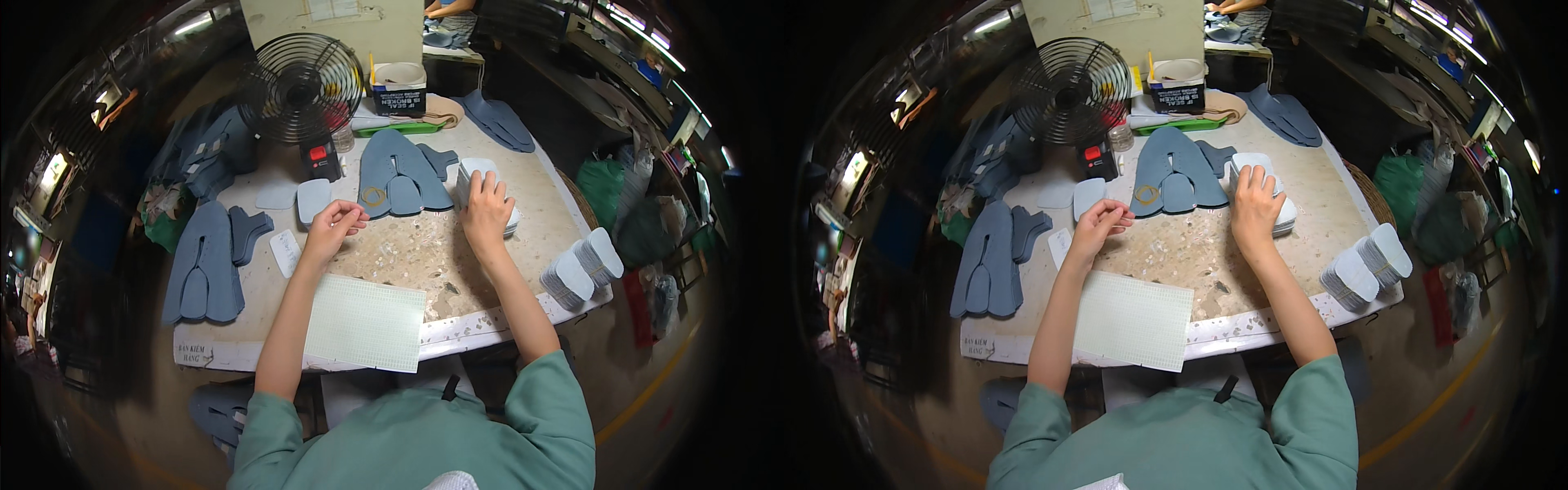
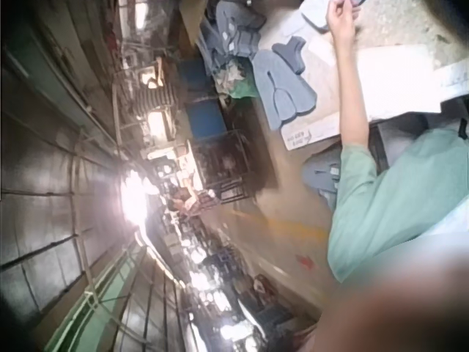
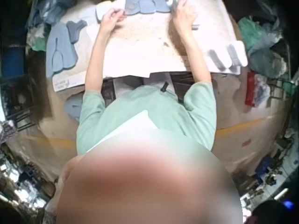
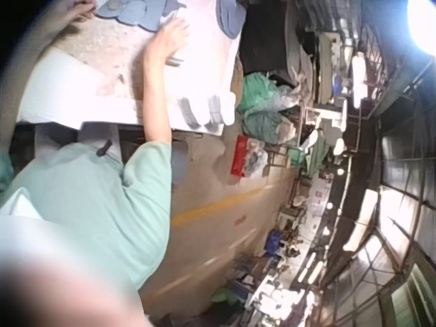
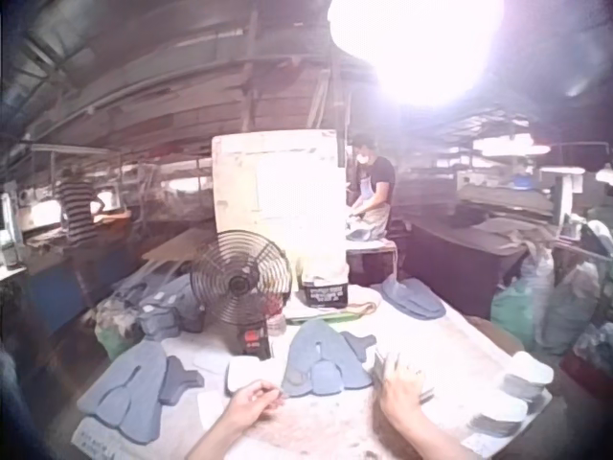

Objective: The person assembles small white shoe insoles by hand. They pick up insoles, align them, and stack them into neat piles on the table. The person repeats this process multiple times, handling the insoles one at a time and organizing them into stacks.

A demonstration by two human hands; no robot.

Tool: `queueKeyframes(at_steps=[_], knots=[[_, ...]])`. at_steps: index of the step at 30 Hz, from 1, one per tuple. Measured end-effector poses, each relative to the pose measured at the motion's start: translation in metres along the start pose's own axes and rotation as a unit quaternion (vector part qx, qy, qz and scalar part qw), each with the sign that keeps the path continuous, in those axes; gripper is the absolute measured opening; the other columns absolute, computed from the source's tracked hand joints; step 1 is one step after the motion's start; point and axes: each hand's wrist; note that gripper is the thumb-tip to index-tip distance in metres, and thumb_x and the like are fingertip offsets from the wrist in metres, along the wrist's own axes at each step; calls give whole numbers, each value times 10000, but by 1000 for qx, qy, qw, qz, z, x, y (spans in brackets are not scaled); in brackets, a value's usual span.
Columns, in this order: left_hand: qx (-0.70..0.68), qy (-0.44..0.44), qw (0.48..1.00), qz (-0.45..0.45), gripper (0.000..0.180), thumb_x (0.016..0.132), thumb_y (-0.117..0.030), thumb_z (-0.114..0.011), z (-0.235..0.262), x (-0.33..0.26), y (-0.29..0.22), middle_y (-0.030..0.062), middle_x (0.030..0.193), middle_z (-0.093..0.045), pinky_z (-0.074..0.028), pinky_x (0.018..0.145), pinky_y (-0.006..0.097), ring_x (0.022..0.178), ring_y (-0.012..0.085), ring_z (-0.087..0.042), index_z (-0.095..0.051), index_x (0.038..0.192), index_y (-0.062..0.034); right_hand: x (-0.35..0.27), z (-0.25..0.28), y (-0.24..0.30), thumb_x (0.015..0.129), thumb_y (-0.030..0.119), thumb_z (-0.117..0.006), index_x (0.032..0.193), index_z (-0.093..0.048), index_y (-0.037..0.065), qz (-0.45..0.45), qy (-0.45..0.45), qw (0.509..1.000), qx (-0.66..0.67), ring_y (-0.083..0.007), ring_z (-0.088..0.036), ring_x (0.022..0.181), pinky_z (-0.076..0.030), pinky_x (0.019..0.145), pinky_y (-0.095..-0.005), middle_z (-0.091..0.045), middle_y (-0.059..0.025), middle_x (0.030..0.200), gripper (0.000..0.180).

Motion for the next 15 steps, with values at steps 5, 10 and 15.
queueKeyframes(at_steps=[5, 10, 15], knots=[[-13, -15, 1000, -19, 196, 985, -227, -560, 10, 0, -4, 55, 1008, -696, -498, 816, 243, 895, 104, -649, -622, 1070, -61, 14, 16, -19, 637, 150, -749, 1181, -585, 42, -21, 8, 995, 95, -245, -588, 878, -538, 684, -391, -543, -68, 1020, 579], [-10, -17, 999, -28, 195, 982, -232, -564, 18, 2, -5, 52, 1004, -698, -488, 789, 236, 859, 93, -636, -627, 1061, -64, 29, 40, -36, 602, 180, -784, 1224, -597, 101, 7, -66, 981, 183, -227, -625, 893, -564, 700, -348, -574, -48, 1039, 654], [-20, -61, 997, -51, 184, 977, -225, -569, 33, 5, -1, 41, 972, -697, -472, 735, 206, 809, 70, -612, -641, 1032, -66, 13, 42, 10, 582, 144, -808, 1265, -601, 131, 176, -79, 926, 323, -249, -637, 1010, -566, 817, -342, -624, -61, 1114, 713]])
Point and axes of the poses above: each hand's wrist, its own x-axis towards the middle knuckle, its own z-axis out of the back of the hand, y = z × x
